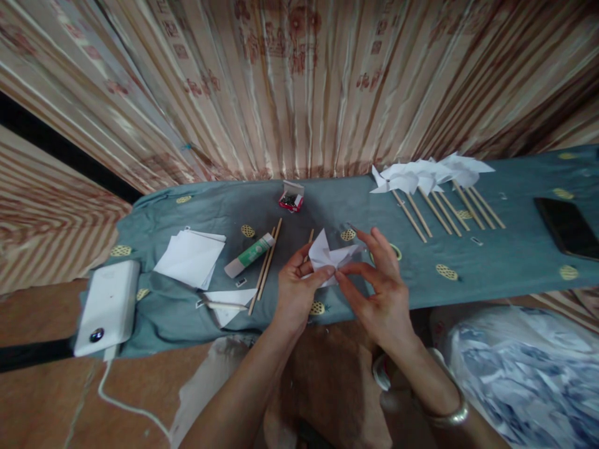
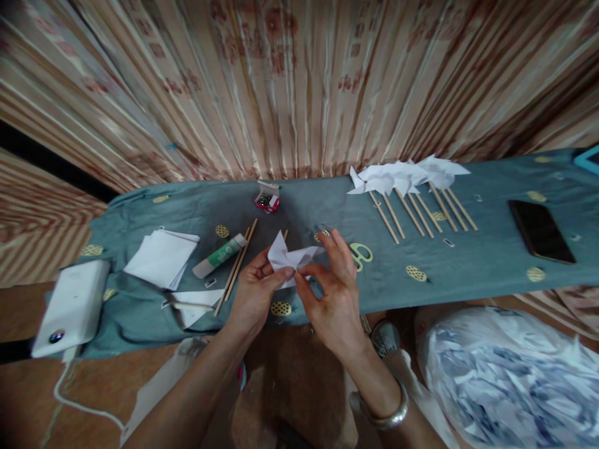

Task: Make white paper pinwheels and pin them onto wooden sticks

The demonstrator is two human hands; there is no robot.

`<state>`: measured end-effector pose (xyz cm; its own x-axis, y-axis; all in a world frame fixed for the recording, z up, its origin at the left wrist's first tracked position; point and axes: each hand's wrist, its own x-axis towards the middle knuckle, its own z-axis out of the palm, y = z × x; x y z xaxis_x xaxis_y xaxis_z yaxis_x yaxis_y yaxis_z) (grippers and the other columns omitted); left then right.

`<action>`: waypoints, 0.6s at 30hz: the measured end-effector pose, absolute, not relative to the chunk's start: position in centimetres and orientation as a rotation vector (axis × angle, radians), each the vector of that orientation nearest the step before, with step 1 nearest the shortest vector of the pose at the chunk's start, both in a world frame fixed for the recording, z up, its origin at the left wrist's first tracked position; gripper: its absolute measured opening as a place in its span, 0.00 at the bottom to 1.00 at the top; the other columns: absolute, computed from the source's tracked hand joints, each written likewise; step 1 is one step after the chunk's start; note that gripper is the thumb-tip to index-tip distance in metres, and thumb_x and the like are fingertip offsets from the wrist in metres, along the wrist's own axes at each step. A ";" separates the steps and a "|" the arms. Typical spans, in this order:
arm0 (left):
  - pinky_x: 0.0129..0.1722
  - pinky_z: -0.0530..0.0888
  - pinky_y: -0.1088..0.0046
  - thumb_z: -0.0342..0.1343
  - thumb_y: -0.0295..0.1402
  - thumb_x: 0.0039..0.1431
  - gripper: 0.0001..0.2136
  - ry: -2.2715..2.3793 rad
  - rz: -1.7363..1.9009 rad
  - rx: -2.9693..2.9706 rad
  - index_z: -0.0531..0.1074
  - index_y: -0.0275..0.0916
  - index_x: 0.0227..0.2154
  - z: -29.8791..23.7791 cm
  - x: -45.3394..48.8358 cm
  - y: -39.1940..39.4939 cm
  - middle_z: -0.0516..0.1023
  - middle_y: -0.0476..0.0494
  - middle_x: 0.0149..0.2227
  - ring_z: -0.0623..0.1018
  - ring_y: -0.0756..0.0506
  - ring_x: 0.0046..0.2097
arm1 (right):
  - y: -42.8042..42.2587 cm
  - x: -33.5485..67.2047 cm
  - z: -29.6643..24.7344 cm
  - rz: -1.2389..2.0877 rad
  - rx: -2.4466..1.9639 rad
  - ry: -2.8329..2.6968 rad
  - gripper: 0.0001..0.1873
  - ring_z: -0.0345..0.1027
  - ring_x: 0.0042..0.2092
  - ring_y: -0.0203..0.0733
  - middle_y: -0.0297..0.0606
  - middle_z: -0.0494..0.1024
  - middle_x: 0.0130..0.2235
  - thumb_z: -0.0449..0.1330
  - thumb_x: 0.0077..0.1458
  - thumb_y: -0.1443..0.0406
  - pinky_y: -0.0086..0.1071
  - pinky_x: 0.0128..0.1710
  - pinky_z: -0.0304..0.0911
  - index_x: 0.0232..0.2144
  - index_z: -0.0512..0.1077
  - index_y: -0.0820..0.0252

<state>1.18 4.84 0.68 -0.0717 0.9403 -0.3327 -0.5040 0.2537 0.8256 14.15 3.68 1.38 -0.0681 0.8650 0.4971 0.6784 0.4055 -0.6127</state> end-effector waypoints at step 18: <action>0.37 0.74 0.70 0.69 0.29 0.37 0.26 1.126 1.386 0.564 0.74 0.38 0.44 0.4 -0.2 5.6 0.82 0.47 0.32 0.79 0.46 0.33 | 4.2 15.9 1.5 0.251 -1.358 -1.706 0.05 0.55 0.63 0.53 0.42 0.69 0.58 0.60 0.55 0.63 0.52 0.60 0.54 0.29 0.75 0.57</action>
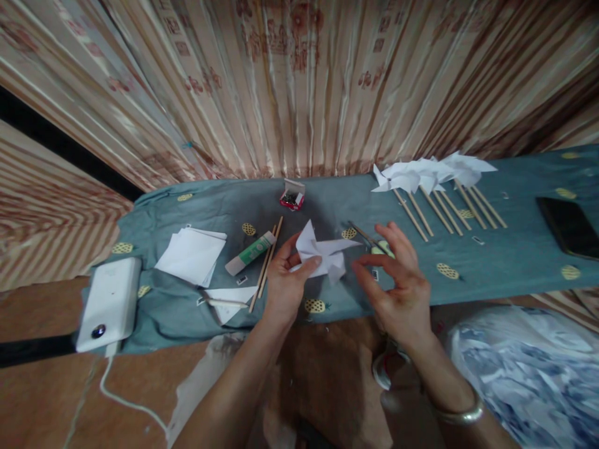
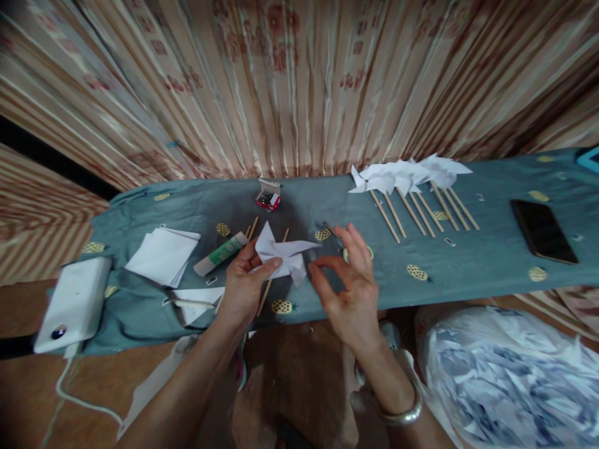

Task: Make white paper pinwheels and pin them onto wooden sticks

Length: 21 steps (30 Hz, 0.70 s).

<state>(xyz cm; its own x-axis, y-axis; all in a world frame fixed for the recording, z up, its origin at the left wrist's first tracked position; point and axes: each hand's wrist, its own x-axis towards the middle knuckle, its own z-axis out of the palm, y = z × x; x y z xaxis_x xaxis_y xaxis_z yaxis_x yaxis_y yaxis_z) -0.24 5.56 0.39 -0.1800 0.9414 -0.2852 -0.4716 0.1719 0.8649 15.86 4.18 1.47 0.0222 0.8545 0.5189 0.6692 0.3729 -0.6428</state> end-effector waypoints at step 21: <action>0.36 0.74 0.71 0.69 0.29 0.35 0.26 1.154 1.413 0.568 0.74 0.35 0.43 0.5 -2.2 5.5 0.82 0.47 0.32 0.79 0.47 0.33 | 4.5 18.3 -3.8 0.578 -1.465 -1.985 0.10 0.72 0.47 0.48 0.44 0.78 0.44 0.57 0.56 0.64 0.44 0.49 0.67 0.36 0.79 0.55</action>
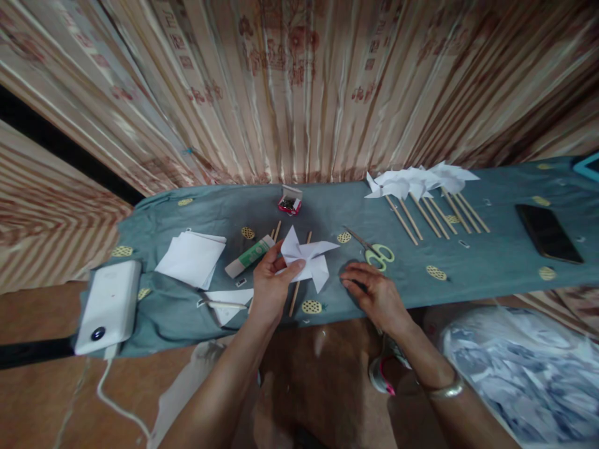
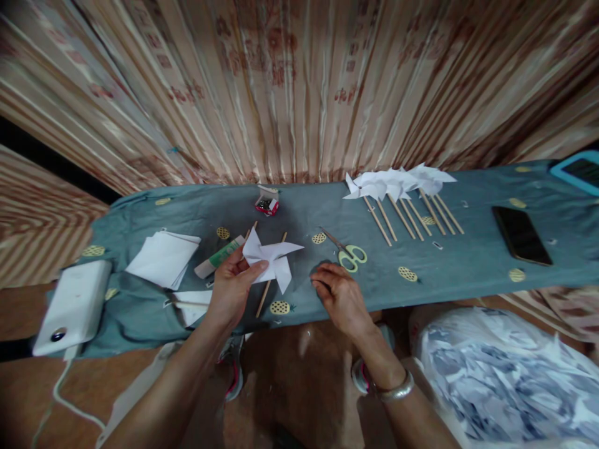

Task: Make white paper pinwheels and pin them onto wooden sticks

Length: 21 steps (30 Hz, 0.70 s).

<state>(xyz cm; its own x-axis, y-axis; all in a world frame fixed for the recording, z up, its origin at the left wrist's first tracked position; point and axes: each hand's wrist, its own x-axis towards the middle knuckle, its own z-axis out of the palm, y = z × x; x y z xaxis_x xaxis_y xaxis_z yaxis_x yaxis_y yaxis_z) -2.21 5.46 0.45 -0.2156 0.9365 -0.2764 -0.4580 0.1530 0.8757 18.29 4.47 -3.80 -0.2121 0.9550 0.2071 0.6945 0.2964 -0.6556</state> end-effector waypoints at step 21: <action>0.35 0.74 0.72 0.69 0.30 0.37 0.24 1.097 1.367 0.536 0.74 0.36 0.42 0.7 -0.6 5.0 0.82 0.47 0.31 0.79 0.47 0.31 | 3.2 17.8 -0.8 0.518 -1.435 -1.869 0.07 0.69 0.52 0.48 0.43 0.74 0.50 0.55 0.59 0.63 0.47 0.53 0.63 0.32 0.72 0.55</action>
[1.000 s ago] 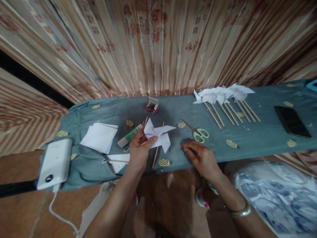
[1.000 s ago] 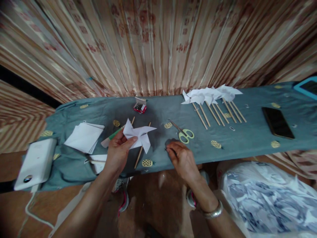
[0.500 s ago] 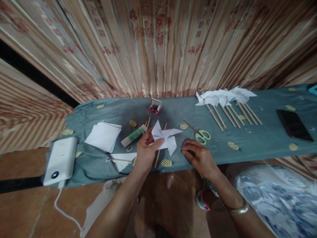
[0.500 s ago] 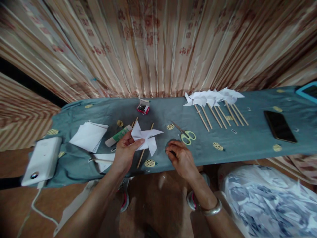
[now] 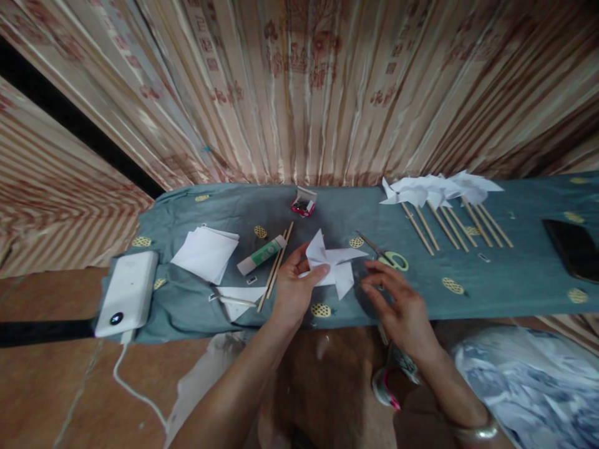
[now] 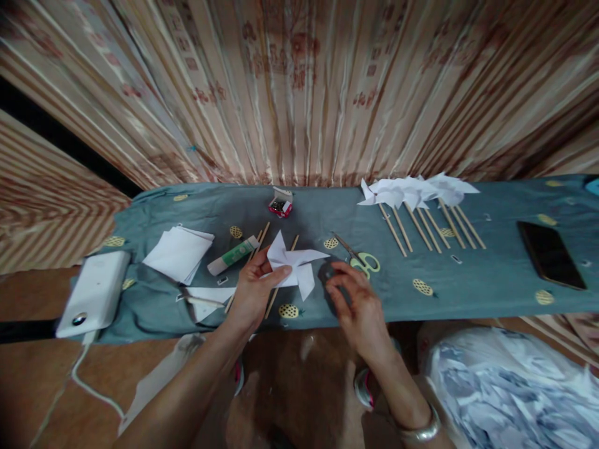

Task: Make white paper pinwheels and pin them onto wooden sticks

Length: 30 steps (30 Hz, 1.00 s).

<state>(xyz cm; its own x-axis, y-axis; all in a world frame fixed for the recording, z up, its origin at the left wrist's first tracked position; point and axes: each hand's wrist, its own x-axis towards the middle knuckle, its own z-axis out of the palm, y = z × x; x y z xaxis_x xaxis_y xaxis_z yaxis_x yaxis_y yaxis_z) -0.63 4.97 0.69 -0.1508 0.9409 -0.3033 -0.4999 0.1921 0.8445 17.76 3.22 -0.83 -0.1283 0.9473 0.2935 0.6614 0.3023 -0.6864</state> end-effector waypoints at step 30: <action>0.35 0.73 0.74 0.66 0.30 0.41 0.27 1.077 1.259 0.651 0.71 0.37 0.49 2.1 0.4 4.0 0.82 0.48 0.31 0.78 0.47 0.32 | 2.5 14.3 2.3 0.394 -1.324 -1.823 0.07 0.49 0.66 0.52 0.37 0.52 0.67 0.56 0.60 0.64 0.50 0.60 0.55 0.35 0.74 0.55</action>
<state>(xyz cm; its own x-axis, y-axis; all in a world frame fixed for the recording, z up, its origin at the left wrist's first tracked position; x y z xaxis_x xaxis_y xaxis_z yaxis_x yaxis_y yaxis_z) 0.44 3.97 2.08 -0.0461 0.9589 -0.2799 -0.4246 0.2348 0.8744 14.28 2.49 2.26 -0.1013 0.8944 0.4357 0.6342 0.3955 -0.6644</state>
